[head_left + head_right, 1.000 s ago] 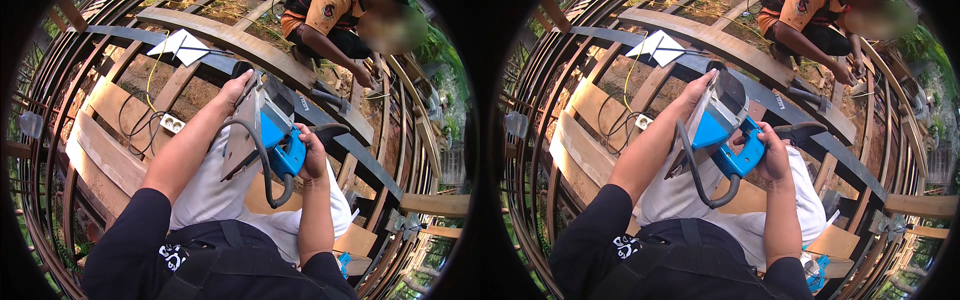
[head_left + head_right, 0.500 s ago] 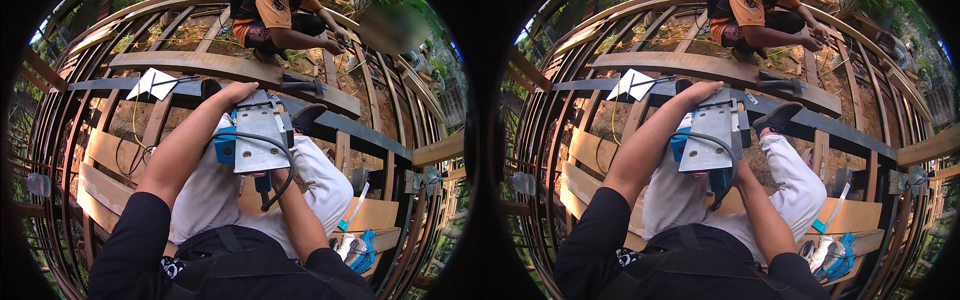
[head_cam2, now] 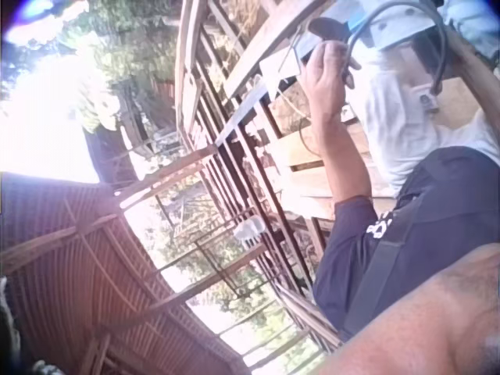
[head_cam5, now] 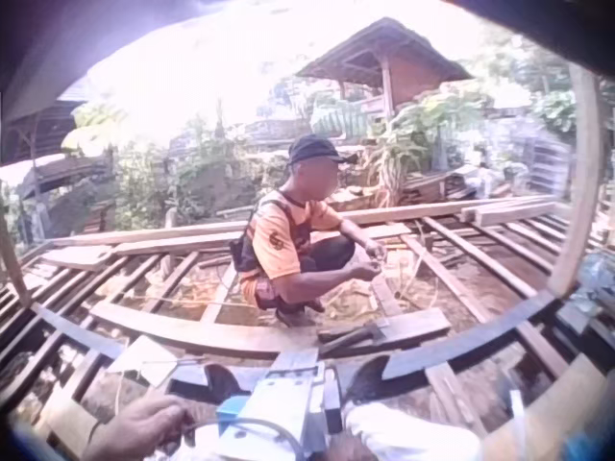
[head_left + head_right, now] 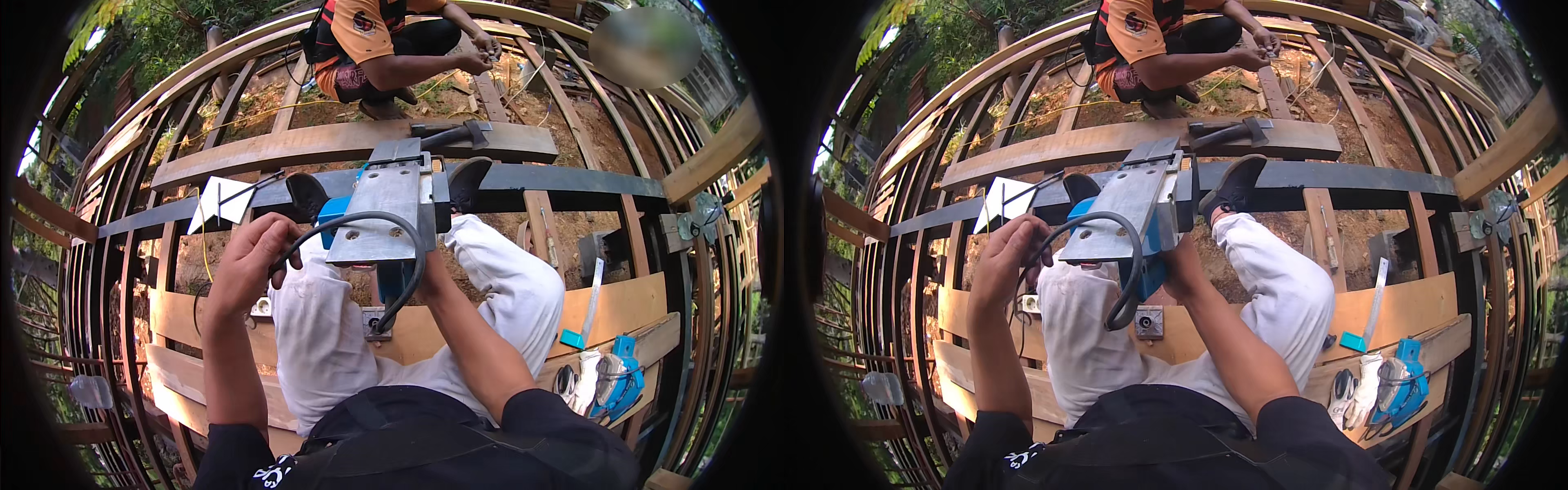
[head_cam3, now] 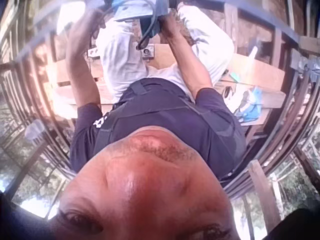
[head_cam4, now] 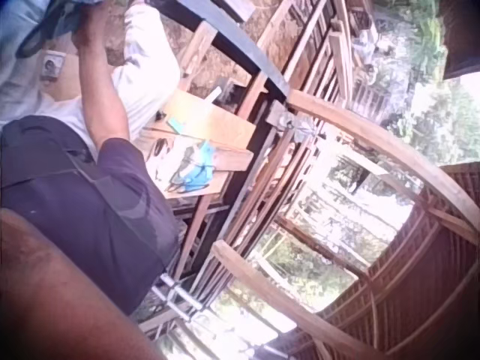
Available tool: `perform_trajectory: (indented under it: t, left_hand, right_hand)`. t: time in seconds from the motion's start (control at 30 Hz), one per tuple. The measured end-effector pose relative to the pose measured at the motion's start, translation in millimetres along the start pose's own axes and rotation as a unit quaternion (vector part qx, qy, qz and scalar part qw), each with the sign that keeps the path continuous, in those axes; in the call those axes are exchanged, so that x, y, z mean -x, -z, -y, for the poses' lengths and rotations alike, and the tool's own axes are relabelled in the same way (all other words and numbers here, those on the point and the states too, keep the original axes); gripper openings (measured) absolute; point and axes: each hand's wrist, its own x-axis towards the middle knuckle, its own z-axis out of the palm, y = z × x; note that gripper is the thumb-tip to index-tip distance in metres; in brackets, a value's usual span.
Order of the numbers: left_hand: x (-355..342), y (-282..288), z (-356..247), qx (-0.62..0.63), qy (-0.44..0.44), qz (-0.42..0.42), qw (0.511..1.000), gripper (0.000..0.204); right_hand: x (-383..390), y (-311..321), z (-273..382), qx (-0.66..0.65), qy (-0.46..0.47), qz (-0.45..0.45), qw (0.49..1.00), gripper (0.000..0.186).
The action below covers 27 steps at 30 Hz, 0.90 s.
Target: The person disassembles a power planer while sitting on a wooden frame. They remove a metal square and a spring, unscrew several components from the base of the planer, and detach a metal plate to access internal parts.
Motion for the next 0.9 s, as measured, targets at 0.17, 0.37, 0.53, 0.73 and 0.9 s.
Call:
perform_trajectory:
  t: [0.17,0.37,0.53,0.73,0.9]
  left_hand:
    - [48,15,-7,0.195,-0.285,0.088,0.934,0.027]
    - [57,38,16,0.0,0.01,0.408,0.913,0.034]
    - [33,12,34,-0.15,0.099,0.408,0.895,0.046]
    - [-40,-20,61,0.119,0.013,0.132,0.984,0.069]
    - [-89,-72,85,0.163,-0.065,0.206,0.963,0.093]
  right_hand:
    - [-8,0,4,-0.068,0.029,0.005,0.997,0.034]
    - [-4,2,21,-0.041,0.049,-0.008,0.998,0.034]
    - [-19,37,12,-0.047,0.039,0.065,0.996,0.056]
    - [4,17,46,-0.084,0.047,0.061,0.994,0.052]
    - [-16,36,21,-0.196,-0.036,0.25,0.947,0.048]
